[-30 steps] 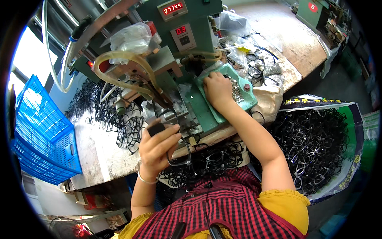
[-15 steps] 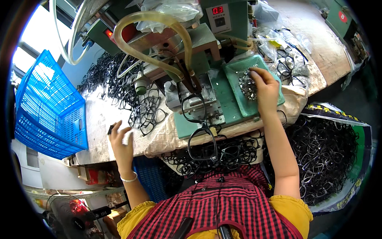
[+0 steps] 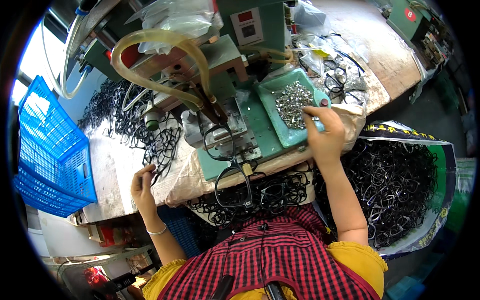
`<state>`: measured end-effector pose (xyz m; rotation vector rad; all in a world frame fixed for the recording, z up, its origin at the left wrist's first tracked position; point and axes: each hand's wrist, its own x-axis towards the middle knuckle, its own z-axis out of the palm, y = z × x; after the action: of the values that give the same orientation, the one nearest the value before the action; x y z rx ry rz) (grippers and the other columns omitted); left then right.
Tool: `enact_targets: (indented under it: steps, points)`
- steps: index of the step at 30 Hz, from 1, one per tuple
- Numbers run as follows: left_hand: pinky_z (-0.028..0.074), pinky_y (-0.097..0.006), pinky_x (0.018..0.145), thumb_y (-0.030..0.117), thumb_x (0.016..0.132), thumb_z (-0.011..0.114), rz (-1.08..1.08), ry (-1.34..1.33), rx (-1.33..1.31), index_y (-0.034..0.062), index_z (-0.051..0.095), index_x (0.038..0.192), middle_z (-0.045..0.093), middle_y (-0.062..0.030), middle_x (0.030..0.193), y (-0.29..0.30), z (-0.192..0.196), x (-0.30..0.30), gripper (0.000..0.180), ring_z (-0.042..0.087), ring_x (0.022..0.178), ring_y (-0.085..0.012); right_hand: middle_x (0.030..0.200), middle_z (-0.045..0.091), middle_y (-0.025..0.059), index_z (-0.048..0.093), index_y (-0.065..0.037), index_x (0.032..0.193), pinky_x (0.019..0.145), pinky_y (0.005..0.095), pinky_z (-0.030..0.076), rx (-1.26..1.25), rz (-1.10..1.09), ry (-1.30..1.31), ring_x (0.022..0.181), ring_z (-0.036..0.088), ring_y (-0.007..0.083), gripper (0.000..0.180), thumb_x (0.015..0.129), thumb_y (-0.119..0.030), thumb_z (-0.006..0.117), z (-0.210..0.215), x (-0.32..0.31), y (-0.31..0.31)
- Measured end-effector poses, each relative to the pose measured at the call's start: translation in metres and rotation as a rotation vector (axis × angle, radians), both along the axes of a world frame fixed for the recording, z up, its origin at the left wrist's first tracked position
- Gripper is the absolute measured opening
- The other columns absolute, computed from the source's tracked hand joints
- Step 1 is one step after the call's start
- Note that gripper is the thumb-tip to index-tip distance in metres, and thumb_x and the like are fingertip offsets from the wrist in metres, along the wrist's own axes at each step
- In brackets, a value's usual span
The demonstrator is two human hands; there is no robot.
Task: The person repeatedly picks up black eyeglass frames from a pile, places them into a green machine, and presses a lever to attach small metal screws. The person then removes the assembled frames and places them on the table. The process is repeated continuously.
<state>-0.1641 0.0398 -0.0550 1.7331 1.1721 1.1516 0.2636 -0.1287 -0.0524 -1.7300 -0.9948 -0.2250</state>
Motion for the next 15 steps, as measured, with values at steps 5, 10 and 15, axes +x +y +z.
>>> enact_targets:
  steps: [5, 10, 15]
  points:
    - [0.057, -0.03, 0.081, 0.014, 0.108, 0.051, -0.05, -0.232, 0.047, -0.0028, 0.061, 0.092, 0.074, -0.0147, 0.096, 0.005, 0.02, 0.054, 0.025, 0.07, 0.086, -0.0175, 0.089, 0.072, 0.0134, 0.074, -0.001, 0.092, 0.076, 0.0357, 0.053, 0.149, 0.351, 0.035, 0.084, 0.068, 0.0302, 0.013, 0.079, 0.001, 0.071, 0.056, -0.041, 0.048]
    - [0.058, -0.03, 0.075, 0.019, 0.109, 0.047, 0.048, -0.29, 0.129, -0.003, 0.057, 0.089, 0.073, -0.0157, 0.089, -0.001, 0.002, 0.075, 0.031, 0.07, 0.08, -0.0195, 0.092, 0.072, 0.0123, 0.063, 0.001, 0.115, 0.082, 0.033, 0.053, 0.248, 0.43, 0.294, 0.091, 0.071, 0.0238, 0.035, 0.081, 0.0, 0.072, 0.051, -0.073, 0.075]
    - [0.063, -0.038, 0.073, 0.041, 0.109, 0.042, -0.118, -0.525, 0.466, 0.0009, 0.045, 0.084, 0.069, -0.0213, 0.079, -0.003, 0.06, 0.106, 0.047, 0.071, 0.076, -0.0273, 0.094, 0.073, 0.0108, 0.051, 0.002, 0.128, 0.085, 0.031, 0.052, 0.264, 0.521, 0.416, 0.093, 0.071, 0.0212, 0.05, 0.082, -0.002, 0.072, 0.047, -0.077, 0.077]
